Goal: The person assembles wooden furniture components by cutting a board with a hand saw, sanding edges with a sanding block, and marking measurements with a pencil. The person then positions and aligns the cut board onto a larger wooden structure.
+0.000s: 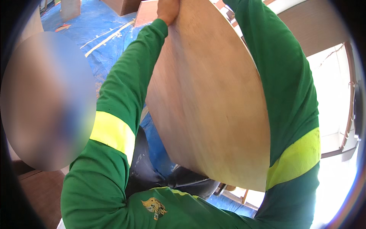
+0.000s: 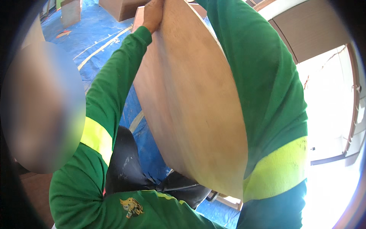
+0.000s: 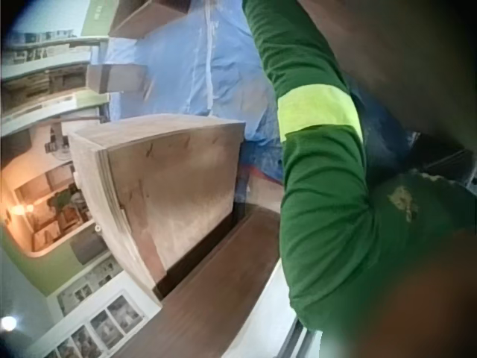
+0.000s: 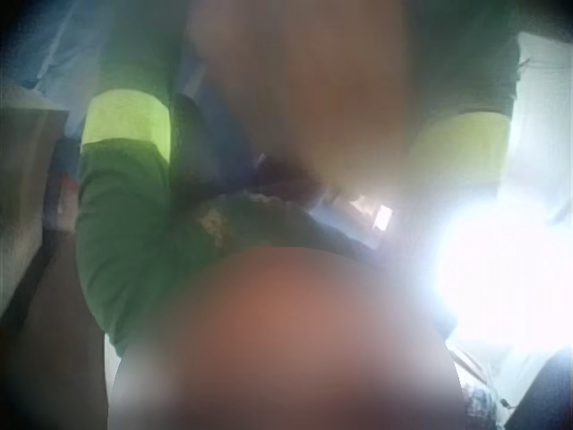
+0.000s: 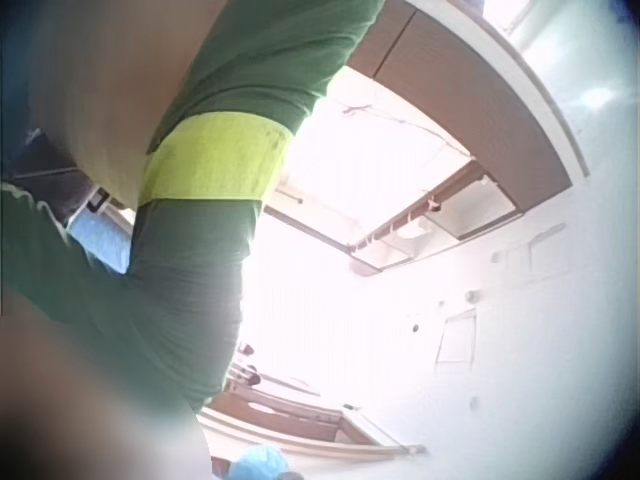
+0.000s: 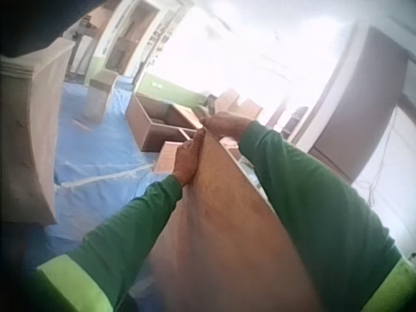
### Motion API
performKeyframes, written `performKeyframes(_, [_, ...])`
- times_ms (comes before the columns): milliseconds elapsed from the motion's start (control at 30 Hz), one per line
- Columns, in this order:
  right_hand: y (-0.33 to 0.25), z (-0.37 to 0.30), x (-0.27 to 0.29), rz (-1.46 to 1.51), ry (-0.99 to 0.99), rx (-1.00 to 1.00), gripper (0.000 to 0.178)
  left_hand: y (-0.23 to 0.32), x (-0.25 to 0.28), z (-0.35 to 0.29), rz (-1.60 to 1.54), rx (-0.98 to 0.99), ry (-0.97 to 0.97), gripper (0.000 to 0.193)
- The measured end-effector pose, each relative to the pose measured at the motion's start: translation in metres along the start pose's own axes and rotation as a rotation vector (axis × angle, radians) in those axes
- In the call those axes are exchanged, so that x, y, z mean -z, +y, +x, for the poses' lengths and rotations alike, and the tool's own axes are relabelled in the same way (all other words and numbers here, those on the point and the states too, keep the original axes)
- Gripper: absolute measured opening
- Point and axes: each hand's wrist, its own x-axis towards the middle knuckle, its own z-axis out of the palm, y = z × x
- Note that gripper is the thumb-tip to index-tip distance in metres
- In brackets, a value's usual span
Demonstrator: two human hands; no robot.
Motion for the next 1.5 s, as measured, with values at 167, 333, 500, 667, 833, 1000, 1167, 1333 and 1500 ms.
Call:
performKeyframes(167, [-0.006, -0.131, 0.016, 0.226, -0.051, -0.026, 0.066, 0.026, -0.013, 0.002, -0.157, -0.005, -0.114, 0.084])
performKeyframes(333, [-0.042, -0.194, -0.025, 0.129, 0.164, 0.006, 0.078, -0.025, 0.007, 0.038, 0.281, -0.052, 0.04, 0.085])
performKeyframes(500, [-0.012, -0.111, -0.011, -0.04, 0.172, -0.134, 0.077, -0.004, -0.019, 0.008, -0.017, 0.1, 0.006, 0.089])
performKeyframes(667, [-0.009, 0.026, -0.005, -0.04, 0.288, -0.119, 0.071, -0.007, -0.01, 0.019, -0.056, 0.071, 0.036, 0.089])
performKeyframes(833, [0.025, 0.07, -0.005, -0.016, 0.16, -0.073, 0.067, -0.013, -0.011, 0.013, 0.062, 0.064, 0.01, 0.092])
performKeyframes(1000, [0.017, 0.033, -0.001, 0.108, -0.004, 0.046, 0.063, -0.042, -0.011, 0.022, 0.332, -0.444, -0.024, 0.071])
performKeyframes(1167, [0.022, -0.092, 0.004, 0.194, -0.019, 0.025, 0.052, -0.012, -0.032, 0.018, 0.088, -0.128, -0.081, 0.083])
performKeyframes(1333, [-0.015, -0.15, -0.02, 0.106, 0.163, -0.089, 0.077, -0.029, -0.02, 0.027, 0.166, -0.003, 0.012, 0.094])
performKeyframes(1500, [-0.017, -0.074, -0.007, -0.04, 0.185, -0.11, 0.076, -0.034, -0.029, 0.028, 0.044, 0.011, -0.028, 0.092])
